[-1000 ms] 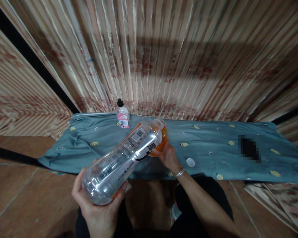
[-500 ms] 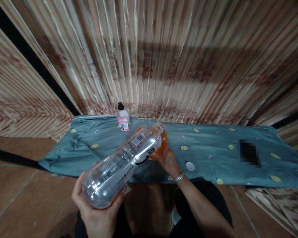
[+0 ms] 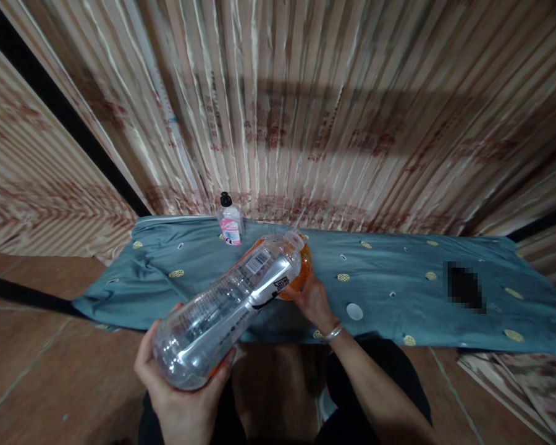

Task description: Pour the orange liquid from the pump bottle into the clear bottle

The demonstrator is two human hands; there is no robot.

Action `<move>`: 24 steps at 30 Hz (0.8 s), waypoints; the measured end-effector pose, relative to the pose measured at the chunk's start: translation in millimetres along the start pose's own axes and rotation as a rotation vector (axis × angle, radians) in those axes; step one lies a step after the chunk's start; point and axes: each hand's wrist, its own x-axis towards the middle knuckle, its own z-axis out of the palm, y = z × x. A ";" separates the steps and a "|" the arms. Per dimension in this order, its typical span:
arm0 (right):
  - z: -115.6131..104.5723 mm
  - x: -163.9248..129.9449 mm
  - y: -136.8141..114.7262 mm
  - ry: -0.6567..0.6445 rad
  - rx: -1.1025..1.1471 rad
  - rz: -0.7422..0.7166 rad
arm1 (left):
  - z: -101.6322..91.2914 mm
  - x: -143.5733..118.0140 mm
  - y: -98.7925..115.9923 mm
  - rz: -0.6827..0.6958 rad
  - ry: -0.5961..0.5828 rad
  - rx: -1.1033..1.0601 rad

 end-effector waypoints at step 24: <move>4.9 -1.2 7.7 0.056 -0.035 -0.042 | 1.4 -1.7 7.0 -0.131 0.020 -0.088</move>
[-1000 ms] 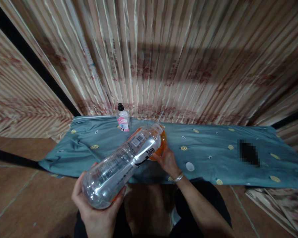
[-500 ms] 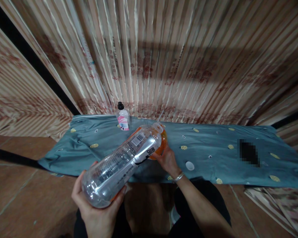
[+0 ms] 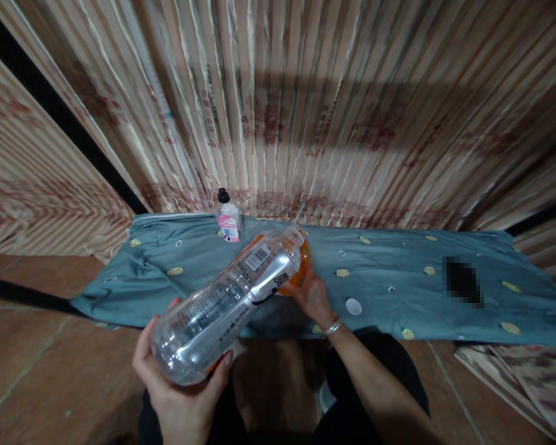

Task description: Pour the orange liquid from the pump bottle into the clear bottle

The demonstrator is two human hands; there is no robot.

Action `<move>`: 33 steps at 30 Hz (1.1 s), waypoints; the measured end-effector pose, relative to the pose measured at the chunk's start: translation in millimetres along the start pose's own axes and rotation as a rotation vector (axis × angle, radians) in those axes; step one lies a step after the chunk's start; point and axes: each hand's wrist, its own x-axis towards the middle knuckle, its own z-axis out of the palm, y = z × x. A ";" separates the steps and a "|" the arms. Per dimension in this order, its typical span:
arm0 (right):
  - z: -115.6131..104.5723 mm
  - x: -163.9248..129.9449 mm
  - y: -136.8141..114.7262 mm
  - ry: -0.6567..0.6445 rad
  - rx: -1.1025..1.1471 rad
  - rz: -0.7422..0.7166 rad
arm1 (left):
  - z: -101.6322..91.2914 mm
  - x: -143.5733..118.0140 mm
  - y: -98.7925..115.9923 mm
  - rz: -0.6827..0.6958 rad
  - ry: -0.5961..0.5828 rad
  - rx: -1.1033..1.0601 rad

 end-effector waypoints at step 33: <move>-4.2 0.2 -4.9 -0.027 -0.010 0.034 | 3.2 -5.0 10.7 -0.130 -0.032 -0.070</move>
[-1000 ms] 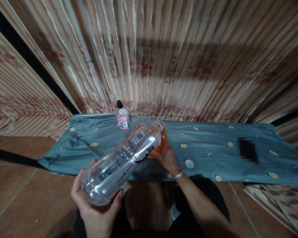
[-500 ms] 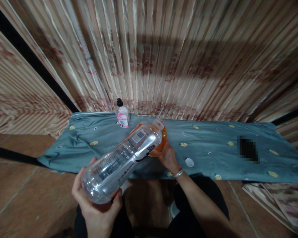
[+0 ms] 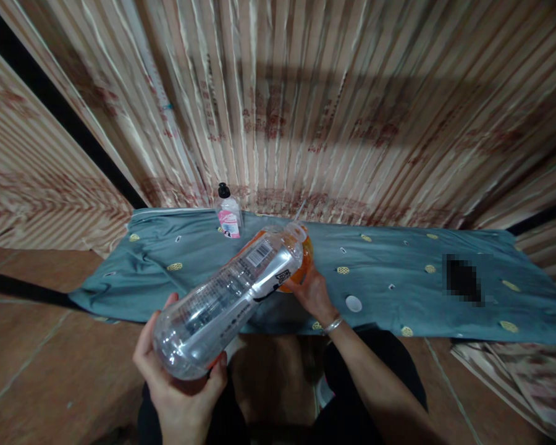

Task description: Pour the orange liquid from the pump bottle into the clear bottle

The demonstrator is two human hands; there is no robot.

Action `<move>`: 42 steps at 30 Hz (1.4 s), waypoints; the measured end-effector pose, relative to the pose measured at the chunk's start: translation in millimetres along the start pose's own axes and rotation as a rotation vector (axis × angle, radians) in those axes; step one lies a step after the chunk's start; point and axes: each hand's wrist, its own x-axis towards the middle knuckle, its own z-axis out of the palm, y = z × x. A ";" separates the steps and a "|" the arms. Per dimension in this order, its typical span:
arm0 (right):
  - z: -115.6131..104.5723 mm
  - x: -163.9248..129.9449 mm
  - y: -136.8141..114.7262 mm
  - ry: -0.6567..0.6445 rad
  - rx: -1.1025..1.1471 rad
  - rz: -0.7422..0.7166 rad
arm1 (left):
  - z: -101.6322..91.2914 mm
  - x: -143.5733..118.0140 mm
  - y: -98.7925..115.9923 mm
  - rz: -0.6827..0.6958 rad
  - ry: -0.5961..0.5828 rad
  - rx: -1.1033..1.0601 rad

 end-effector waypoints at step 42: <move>2.7 0.6 8.0 0.054 -0.039 -0.107 | -6.1 1.5 -13.9 0.030 0.049 0.088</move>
